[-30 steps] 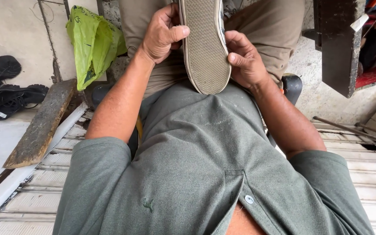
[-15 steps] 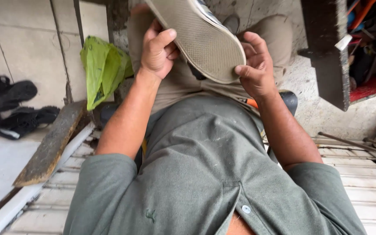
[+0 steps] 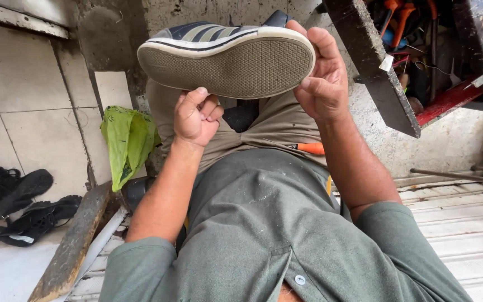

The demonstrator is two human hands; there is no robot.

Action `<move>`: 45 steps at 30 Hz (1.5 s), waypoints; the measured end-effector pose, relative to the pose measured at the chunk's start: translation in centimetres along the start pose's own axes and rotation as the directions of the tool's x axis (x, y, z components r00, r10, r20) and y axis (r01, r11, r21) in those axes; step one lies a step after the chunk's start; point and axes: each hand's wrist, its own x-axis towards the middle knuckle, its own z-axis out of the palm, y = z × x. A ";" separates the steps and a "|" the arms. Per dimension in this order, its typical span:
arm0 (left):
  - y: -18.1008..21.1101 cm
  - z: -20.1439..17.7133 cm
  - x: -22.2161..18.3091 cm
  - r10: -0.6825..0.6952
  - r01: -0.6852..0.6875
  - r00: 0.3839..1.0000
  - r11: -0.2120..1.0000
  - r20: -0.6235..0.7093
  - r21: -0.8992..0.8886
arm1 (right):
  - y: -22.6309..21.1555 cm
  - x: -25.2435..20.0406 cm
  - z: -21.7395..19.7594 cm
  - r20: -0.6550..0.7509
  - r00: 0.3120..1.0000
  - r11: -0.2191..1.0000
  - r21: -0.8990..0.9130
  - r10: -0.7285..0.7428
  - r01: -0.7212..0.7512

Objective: Hand-stitching the sole of a sneaker using an awl and thread in a repair shop.

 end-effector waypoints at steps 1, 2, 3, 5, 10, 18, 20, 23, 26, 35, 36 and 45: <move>-0.1 0.0 0.0 -0.003 0.003 1.000 1.000 0.001 0.002 | -0.1 0.1 0.1 -0.003 1.000 1.000 0.000 -0.002 0.002; -0.3 0.0 -0.1 -0.005 0.005 1.000 1.000 0.015 -0.002 | -0.2 0.2 0.2 0.030 0.999 0.999 -0.032 -0.015 0.016; -0.4 0.0 0.0 -0.006 0.006 1.000 1.000 0.030 -0.008 | -0.3 0.4 0.3 0.064 0.998 0.997 -0.066 -0.027 0.031; -1.0 0.1 -0.3 -0.008 0.009 0.998 1.000 0.066 -0.007 | -0.2 0.4 0.5 0.041 0.998 0.982 -0.175 -0.056 0.063; -2.2 0.7 -0.9 -0.067 0.064 0.996 0.996 0.053 0.060 | 0.2 0.0 -1.2 -0.183 0.980 0.960 -0.278 -0.080 0.027; 0.3 3.0 -2.8 -0.153 0.184 0.969 -0.095 -0.197 0.978 | -2.1 1.1 0.4 -0.080 0.962 0.807 -0.565 -0.259 0.171; 1.2 3.0 -2.6 -0.037 0.027 0.999 -0.056 -0.029 0.998 | -2.4 1.3 1.8 -0.037 0.975 0.798 -0.581 -0.218 0.157; 2.4 4.5 -1.5 0.160 -0.304 0.936 -0.074 0.312 0.950 | -2.9 1.9 3.0 0.048 0.990 0.766 -0.629 -0.135 0.135; 2.6 6.3 0.2 0.178 -0.543 0.802 -0.182 0.570 0.820 | -2.7 2.4 3.1 0.098 0.995 0.787 -0.612 -0.015 0.072; 3.1 8.3 2.3 0.139 -0.539 0.839 0.085 0.526 0.838 | -1.4 1.3 2.5 0.062 0.993 0.917 -0.394 0.101 -0.069; 3.1 7.5 2.3 0.150 -0.496 0.866 0.131 0.477 0.859 | -0.9 0.7 2.0 0.072 0.981 0.916 -0.375 0.182 -0.142; 4.4 7.9 1.5 0.137 -0.500 0.855 -0.046 0.501 0.865 | 1.9 -1.7 2.5 -0.043 0.969 0.837 -0.496 0.242 -0.231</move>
